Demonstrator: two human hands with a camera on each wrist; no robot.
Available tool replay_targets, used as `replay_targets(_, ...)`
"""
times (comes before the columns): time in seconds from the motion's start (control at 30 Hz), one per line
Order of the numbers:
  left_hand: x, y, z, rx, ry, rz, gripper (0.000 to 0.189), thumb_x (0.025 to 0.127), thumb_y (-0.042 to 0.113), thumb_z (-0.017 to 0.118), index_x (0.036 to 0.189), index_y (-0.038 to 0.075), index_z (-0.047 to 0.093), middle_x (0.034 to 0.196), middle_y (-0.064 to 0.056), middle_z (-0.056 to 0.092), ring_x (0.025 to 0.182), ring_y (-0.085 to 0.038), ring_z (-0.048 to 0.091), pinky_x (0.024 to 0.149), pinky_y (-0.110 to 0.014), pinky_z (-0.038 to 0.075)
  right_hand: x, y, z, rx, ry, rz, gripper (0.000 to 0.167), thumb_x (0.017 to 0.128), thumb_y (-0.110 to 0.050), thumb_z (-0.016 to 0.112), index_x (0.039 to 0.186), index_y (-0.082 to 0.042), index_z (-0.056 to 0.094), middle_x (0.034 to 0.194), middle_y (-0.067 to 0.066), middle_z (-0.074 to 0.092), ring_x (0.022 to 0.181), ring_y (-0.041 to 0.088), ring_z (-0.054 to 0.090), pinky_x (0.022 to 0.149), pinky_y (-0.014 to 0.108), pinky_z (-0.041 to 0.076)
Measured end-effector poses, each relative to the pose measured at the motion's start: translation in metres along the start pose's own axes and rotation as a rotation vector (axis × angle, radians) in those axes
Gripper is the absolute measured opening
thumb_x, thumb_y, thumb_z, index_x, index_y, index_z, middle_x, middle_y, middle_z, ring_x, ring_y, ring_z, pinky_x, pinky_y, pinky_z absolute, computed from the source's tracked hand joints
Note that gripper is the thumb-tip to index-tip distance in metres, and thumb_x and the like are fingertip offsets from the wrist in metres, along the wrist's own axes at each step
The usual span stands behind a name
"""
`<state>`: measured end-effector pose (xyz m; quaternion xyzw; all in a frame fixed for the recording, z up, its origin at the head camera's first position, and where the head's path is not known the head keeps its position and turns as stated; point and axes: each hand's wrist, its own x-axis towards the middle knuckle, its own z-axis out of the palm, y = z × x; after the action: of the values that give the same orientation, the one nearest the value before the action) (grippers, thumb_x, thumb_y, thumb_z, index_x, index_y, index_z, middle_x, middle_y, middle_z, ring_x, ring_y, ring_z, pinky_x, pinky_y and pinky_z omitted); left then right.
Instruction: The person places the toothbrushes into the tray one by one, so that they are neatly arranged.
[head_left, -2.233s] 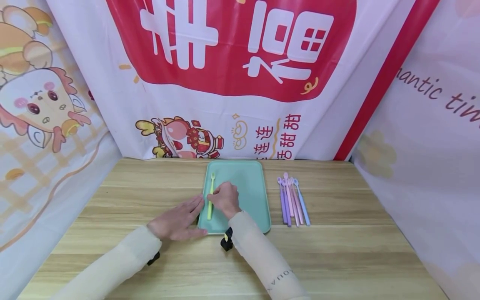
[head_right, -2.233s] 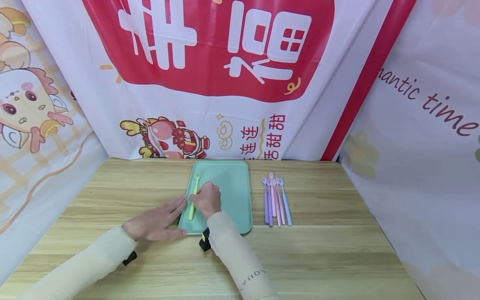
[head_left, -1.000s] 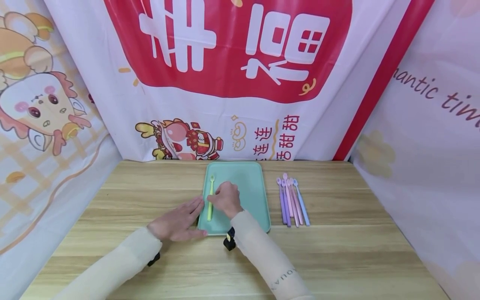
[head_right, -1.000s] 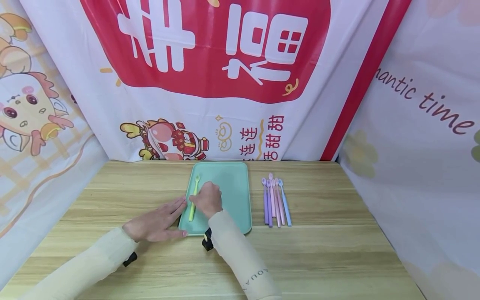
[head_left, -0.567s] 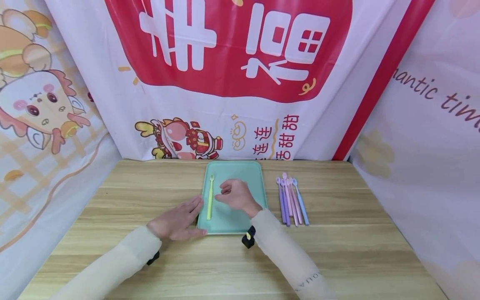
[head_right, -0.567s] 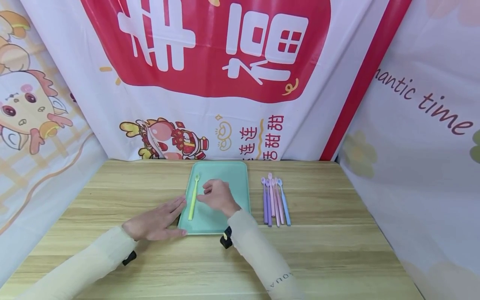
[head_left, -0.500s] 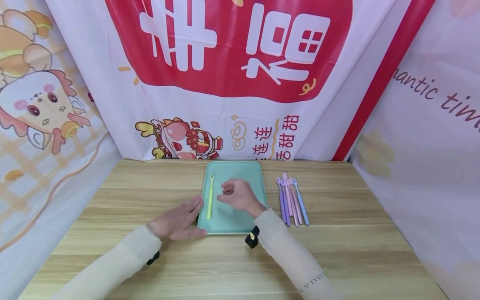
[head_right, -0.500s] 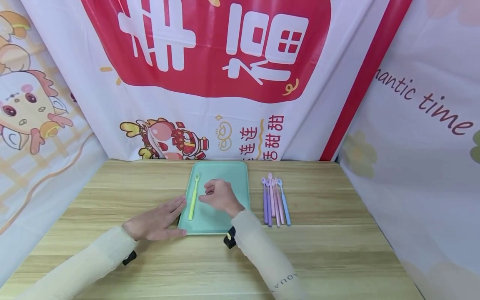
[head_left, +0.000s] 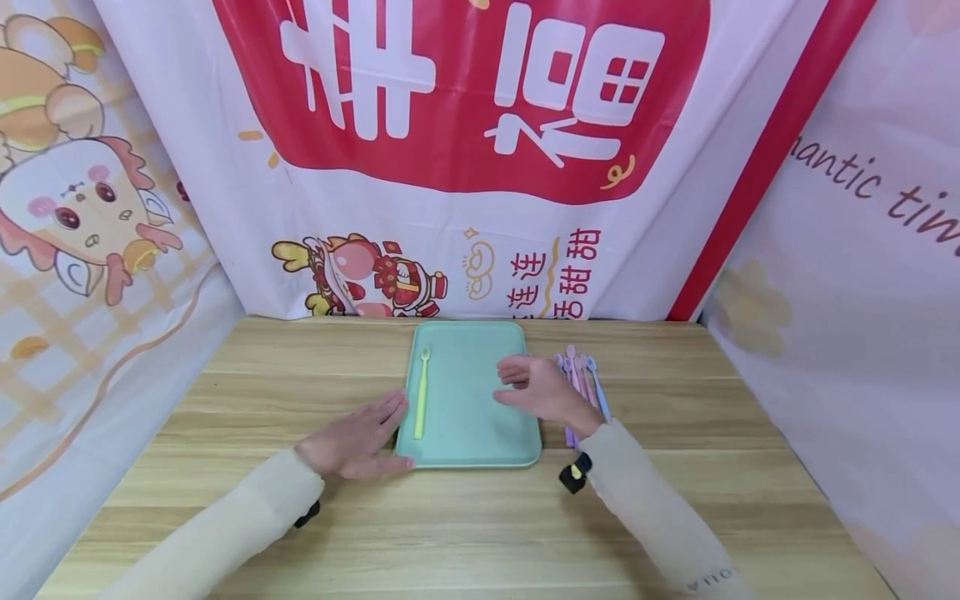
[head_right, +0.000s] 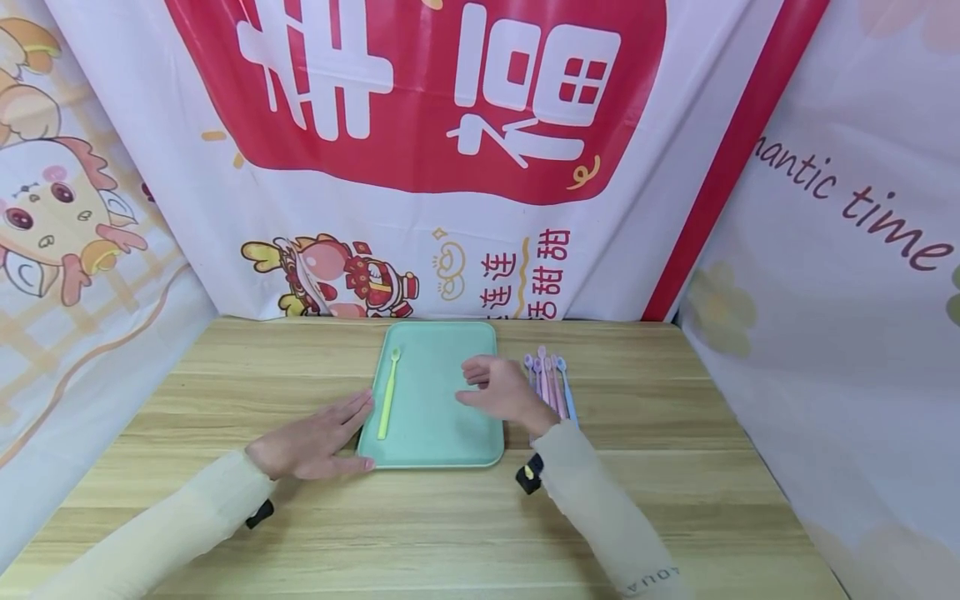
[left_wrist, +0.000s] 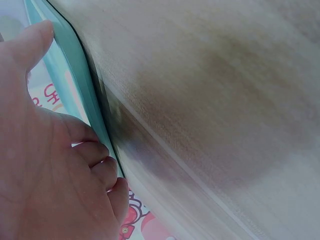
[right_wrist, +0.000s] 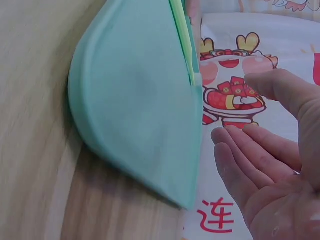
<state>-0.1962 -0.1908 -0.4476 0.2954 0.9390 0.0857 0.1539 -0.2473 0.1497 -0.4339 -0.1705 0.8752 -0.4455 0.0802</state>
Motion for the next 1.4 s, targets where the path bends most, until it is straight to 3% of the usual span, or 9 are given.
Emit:
replay_targets(0.23,0.000,0.000,-0.001,0.001,-0.007,-0.005,0.102,0.102,0.066,0.054,0.165,-0.006,0.021,0.177,-0.023,0.013,0.164,-0.041,0.019,0.132,-0.059,0.024,-0.022,0.010,-0.049,-0.114,0.001,0.003,0.060,0.093,-0.025,0.082,0.145,-0.004,0.061,0.141,0.018,0.068,0.130,0.032,0.067,0.113,0.048,0.054)
replay_targets(0.37,0.001,0.000,-0.001,0.006,-0.008,-0.006,0.102,0.101,0.067,0.054,0.165,-0.006,0.022,0.177,-0.023,0.015,0.164,-0.041,0.020,0.132,-0.059,0.025,-0.034,0.014,-0.073,-0.201,0.002,0.046,0.063,0.092,-0.025,0.083,0.148,-0.005,0.059,0.144,0.016,0.067,0.132,0.033,0.066,0.113,0.050,0.054)
replay_targets(0.57,0.001,-0.001,0.000,0.015,-0.001,-0.002,0.101,0.102,0.067,0.054,0.165,-0.006,0.023,0.176,-0.023,0.015,0.164,-0.041,0.020,0.132,-0.058,0.026,-0.047,0.028,-0.103,-0.279,-0.002,0.098,0.065,0.096,-0.025,0.079,0.152,-0.005,0.054,0.146,0.019,0.065,0.133,0.038,0.065,0.111,0.053,0.055)
replay_targets(0.73,0.002,-0.002,0.000,0.014,0.003,-0.002,0.101,0.102,0.066,0.054,0.165,-0.006,0.023,0.177,-0.023,0.015,0.164,-0.041,0.020,0.132,-0.058,0.026,-0.051,0.043,-0.123,-0.330,-0.009,0.090,0.066,0.094,-0.027,0.081,0.147,0.002,0.057,0.143,0.023,0.066,0.129,0.041,0.066,0.110,0.056,0.055)
replay_targets(0.9,0.002,-0.002,0.001,0.020,-0.001,-0.006,0.101,0.102,0.067,0.054,0.165,-0.006,0.023,0.177,-0.022,0.016,0.164,-0.040,0.021,0.132,-0.058,0.026,-0.053,0.052,-0.132,-0.376,-0.033,0.116,0.057,0.094,-0.022,0.081,0.142,0.002,0.060,0.139,0.025,0.067,0.126,0.041,0.067,0.107,0.055,0.057)
replay_targets(1.07,0.003,-0.003,0.002,0.017,0.003,-0.011,0.101,0.102,0.067,0.054,0.165,-0.005,0.023,0.176,-0.022,0.017,0.164,-0.040,0.021,0.132,-0.058,0.027,-0.055,0.065,-0.132,-0.381,-0.051,0.179,0.061,0.094,-0.024,0.082,0.145,0.001,0.059,0.141,0.022,0.068,0.126,0.038,0.068,0.106,0.053,0.059)
replay_targets(1.4,0.003,-0.003,0.003,0.006,-0.002,-0.018,0.102,0.101,0.068,0.054,0.166,-0.003,0.022,0.177,-0.021,0.015,0.164,-0.040,0.020,0.132,-0.058,0.026,-0.059,0.088,-0.124,-0.360,-0.049,0.157,0.049,0.091,-0.013,0.083,0.134,0.003,0.065,0.128,0.020,0.073,0.118,0.035,0.071,0.100,0.050,0.062)
